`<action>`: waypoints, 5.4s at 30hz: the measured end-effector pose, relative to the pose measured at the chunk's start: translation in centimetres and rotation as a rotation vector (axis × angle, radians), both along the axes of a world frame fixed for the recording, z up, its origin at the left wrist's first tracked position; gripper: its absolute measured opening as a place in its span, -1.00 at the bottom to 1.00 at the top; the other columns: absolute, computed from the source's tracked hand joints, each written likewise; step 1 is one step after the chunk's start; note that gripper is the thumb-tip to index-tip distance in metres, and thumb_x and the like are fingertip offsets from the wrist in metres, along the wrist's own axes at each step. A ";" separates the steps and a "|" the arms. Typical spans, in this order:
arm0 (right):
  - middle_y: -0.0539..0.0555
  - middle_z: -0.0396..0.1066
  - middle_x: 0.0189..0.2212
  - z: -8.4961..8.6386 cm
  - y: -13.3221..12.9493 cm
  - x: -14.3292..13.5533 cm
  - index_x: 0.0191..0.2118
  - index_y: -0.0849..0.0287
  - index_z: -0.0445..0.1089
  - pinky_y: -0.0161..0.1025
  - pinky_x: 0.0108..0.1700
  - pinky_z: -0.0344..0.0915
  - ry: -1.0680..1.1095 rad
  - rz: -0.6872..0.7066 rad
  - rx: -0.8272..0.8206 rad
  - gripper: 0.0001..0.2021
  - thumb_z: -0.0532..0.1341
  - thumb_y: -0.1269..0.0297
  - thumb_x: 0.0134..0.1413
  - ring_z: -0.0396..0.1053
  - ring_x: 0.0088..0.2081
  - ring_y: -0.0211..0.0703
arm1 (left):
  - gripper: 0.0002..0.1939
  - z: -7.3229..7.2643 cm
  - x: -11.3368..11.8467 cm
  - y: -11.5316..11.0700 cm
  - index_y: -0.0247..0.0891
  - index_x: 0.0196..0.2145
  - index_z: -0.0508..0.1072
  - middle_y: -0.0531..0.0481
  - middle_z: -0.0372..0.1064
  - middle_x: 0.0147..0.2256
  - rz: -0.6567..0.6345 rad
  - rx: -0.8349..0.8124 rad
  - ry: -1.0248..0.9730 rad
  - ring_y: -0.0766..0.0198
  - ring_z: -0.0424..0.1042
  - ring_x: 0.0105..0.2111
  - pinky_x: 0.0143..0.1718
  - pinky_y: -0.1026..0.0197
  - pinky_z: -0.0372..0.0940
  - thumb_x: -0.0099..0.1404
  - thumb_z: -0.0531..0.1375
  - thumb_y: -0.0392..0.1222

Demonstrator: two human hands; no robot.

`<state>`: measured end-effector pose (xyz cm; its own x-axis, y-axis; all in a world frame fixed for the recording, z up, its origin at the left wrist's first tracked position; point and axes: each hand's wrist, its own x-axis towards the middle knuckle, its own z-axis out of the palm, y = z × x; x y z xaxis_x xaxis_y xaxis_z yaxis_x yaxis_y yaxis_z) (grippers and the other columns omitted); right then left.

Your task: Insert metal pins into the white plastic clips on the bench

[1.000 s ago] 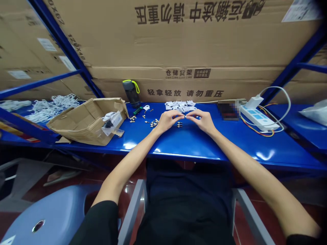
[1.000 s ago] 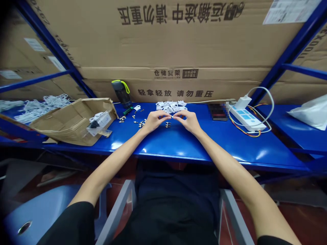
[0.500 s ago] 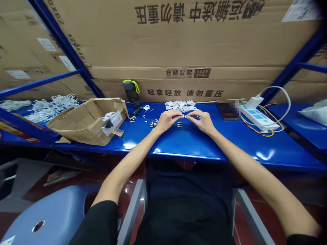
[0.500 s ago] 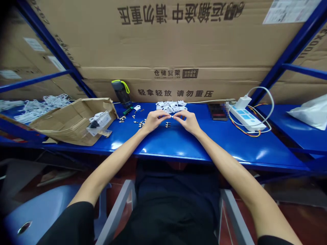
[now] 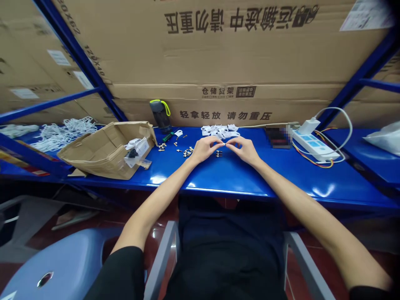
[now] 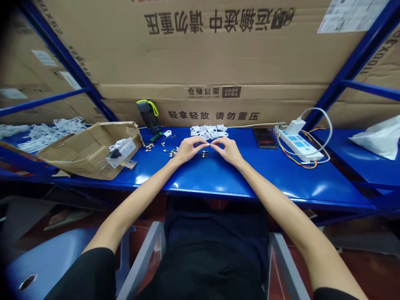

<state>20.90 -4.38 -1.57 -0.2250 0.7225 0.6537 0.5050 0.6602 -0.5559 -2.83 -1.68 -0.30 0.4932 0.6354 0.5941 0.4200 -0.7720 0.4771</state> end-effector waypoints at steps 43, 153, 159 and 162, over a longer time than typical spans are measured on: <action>0.14 0.65 -0.02 -1.2 1.4 -1.1 -0.04 0.06 0.66 -0.09 -0.03 0.33 -0.565 -0.134 -0.029 -0.76 0.20 0.23 0.51 0.46 0.02 0.09 | -0.73 0.0 -0.9 0.4 -0.10 0.01 0.71 -0.06 0.61 0.02 0.218 0.003 0.517 0.11 0.50 0.07 -0.11 0.20 0.32 0.60 0.19 -0.09; 0.19 0.11 0.57 -0.8 -11.5 0.5 0.53 0.00 0.27 0.43 0.54 -0.04 -0.693 -0.296 -0.340 -0.35 -0.09 -0.17 0.58 -0.01 0.59 0.35 | -0.35 -1.4 -2.7 -10.8 -0.22 0.46 0.36 -0.20 0.19 0.50 0.341 -0.188 0.506 -0.13 0.13 0.53 0.57 -0.22 0.03 0.62 0.10 0.21; 0.17 0.10 0.58 -1.0 -11.4 0.6 0.53 -0.02 0.27 0.42 0.54 -0.04 -0.709 -0.298 -0.333 -0.36 -0.08 -0.16 0.58 -0.01 0.59 0.32 | -0.35 -1.5 -2.8 -10.7 -0.20 0.46 0.36 -0.19 0.18 0.50 0.330 -0.178 0.504 -0.15 0.13 0.52 0.56 -0.23 0.03 0.62 0.07 0.22; 0.18 0.09 0.58 -1.0 -11.3 0.6 0.54 -0.01 0.26 0.41 0.55 -0.05 -0.709 -0.296 -0.342 -0.36 -0.07 -0.16 0.58 -0.01 0.59 0.33 | -0.35 -1.7 -2.9 -10.6 -0.18 0.46 0.36 -0.19 0.18 0.50 0.328 -0.168 0.505 -0.15 0.13 0.52 0.55 -0.22 0.04 0.63 0.06 0.23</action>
<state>21.52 -15.71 -2.57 -0.2703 0.9488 0.1632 0.9358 0.2988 -0.1869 -5.73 -12.28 -2.01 0.4507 0.8658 0.2176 0.8277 -0.4966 0.2613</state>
